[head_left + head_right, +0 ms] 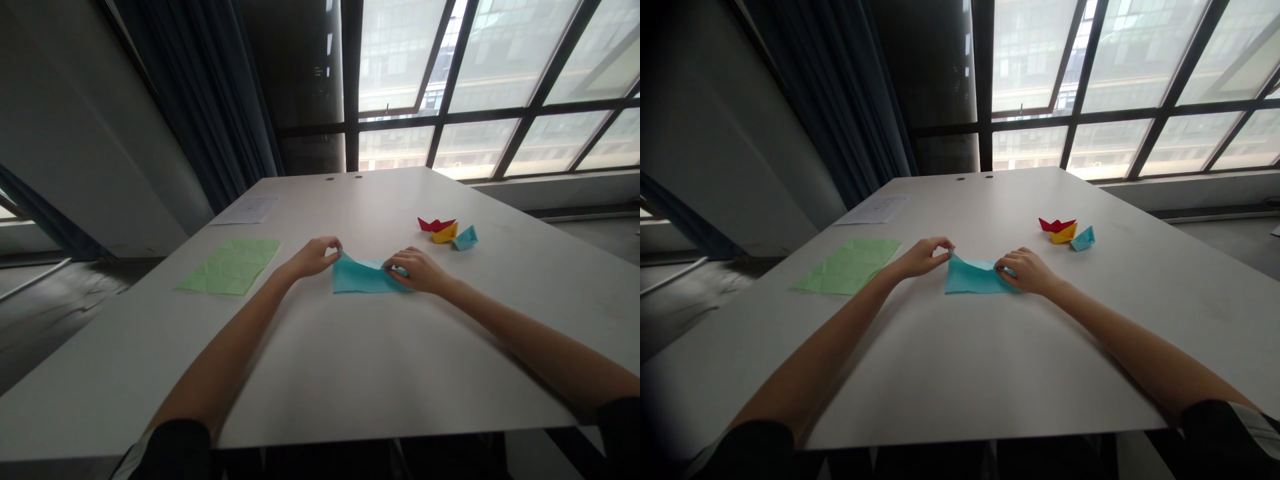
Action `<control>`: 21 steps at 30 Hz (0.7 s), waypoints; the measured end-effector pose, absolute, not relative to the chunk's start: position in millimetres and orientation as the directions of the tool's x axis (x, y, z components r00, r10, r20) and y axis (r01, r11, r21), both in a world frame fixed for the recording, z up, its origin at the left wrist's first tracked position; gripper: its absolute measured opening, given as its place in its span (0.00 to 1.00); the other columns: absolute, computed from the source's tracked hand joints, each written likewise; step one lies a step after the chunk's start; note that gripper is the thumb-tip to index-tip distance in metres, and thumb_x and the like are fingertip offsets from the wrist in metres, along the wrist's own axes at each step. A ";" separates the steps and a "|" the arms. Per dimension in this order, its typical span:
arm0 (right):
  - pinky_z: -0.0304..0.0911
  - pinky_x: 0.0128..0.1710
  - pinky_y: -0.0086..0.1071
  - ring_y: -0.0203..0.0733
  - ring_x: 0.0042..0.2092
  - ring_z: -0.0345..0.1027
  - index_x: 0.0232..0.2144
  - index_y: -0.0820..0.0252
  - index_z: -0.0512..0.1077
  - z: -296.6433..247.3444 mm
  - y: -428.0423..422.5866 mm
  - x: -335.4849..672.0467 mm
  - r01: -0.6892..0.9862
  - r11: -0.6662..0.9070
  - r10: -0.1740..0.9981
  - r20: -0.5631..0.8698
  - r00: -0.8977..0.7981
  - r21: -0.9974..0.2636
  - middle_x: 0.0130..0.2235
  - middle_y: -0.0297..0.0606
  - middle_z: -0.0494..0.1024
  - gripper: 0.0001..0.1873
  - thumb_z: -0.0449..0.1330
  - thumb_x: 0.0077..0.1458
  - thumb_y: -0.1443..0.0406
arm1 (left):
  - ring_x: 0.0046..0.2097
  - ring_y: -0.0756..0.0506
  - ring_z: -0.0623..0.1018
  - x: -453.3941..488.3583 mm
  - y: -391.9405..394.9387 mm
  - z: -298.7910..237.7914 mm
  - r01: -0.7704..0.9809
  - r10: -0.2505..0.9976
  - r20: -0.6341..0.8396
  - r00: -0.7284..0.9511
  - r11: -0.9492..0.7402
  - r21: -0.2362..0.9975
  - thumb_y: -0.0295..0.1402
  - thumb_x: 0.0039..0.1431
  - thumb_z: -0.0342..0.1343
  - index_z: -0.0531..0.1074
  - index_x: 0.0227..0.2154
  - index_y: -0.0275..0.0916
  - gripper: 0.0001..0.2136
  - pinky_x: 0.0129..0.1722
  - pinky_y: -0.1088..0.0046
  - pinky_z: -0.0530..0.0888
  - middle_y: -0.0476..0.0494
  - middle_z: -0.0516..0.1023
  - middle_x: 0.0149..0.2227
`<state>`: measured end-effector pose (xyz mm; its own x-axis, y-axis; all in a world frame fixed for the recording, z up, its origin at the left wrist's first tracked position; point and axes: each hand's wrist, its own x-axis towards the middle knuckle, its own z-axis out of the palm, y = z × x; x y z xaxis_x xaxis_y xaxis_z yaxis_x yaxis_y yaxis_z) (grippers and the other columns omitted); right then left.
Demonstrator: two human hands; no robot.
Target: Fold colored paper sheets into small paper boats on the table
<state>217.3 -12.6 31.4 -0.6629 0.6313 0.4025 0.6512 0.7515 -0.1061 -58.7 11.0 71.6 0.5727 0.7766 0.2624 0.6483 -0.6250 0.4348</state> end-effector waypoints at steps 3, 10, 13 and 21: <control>0.59 0.32 0.31 0.36 0.28 0.66 0.31 0.61 0.73 35.4 -7.5 220.0 0.711 0.642 0.745 0.453 -0.490 -0.286 0.26 0.36 0.74 0.13 0.51 0.55 0.60 | 0.49 0.41 0.70 -61.9 11.9 68.2 0.673 0.830 0.234 0.507 -0.550 0.495 0.43 0.51 0.53 0.60 0.52 0.35 0.27 0.45 0.65 0.67 0.35 0.68 0.50; 0.61 0.25 0.29 0.37 0.27 0.66 0.29 0.63 0.74 49.6 10.8 229.8 0.565 0.274 0.958 0.271 -0.092 -0.778 0.26 0.37 0.74 0.16 0.59 0.46 0.55 | 0.47 0.42 0.71 -70.8 16.5 64.7 0.587 0.849 -0.047 0.526 -0.322 0.743 0.52 0.52 0.47 0.60 0.52 0.35 0.30 0.45 0.69 0.67 0.36 0.70 0.49; 0.64 0.27 0.29 0.37 0.28 0.68 0.29 0.63 0.74 45.5 17.8 233.8 0.349 0.071 0.997 0.068 -0.022 -0.934 0.28 0.38 0.75 0.17 0.62 0.42 0.55 | 0.42 0.44 0.73 -74.2 18.7 64.5 0.505 0.816 -0.078 0.572 -0.276 0.818 0.47 0.48 0.55 0.63 0.48 0.35 0.27 0.39 0.72 0.69 0.39 0.73 0.44; 0.63 0.28 0.30 0.40 0.31 0.68 0.33 0.63 0.75 14.1 33.7 247.3 0.610 0.117 0.993 0.111 -0.047 -0.784 0.29 0.40 0.76 0.21 0.59 0.45 0.52 | 0.23 0.52 0.69 -79.6 30.8 43.8 0.599 0.894 -0.122 0.430 -0.181 0.780 0.32 0.42 0.59 0.70 0.30 0.32 0.11 0.24 0.77 0.65 0.51 0.70 0.21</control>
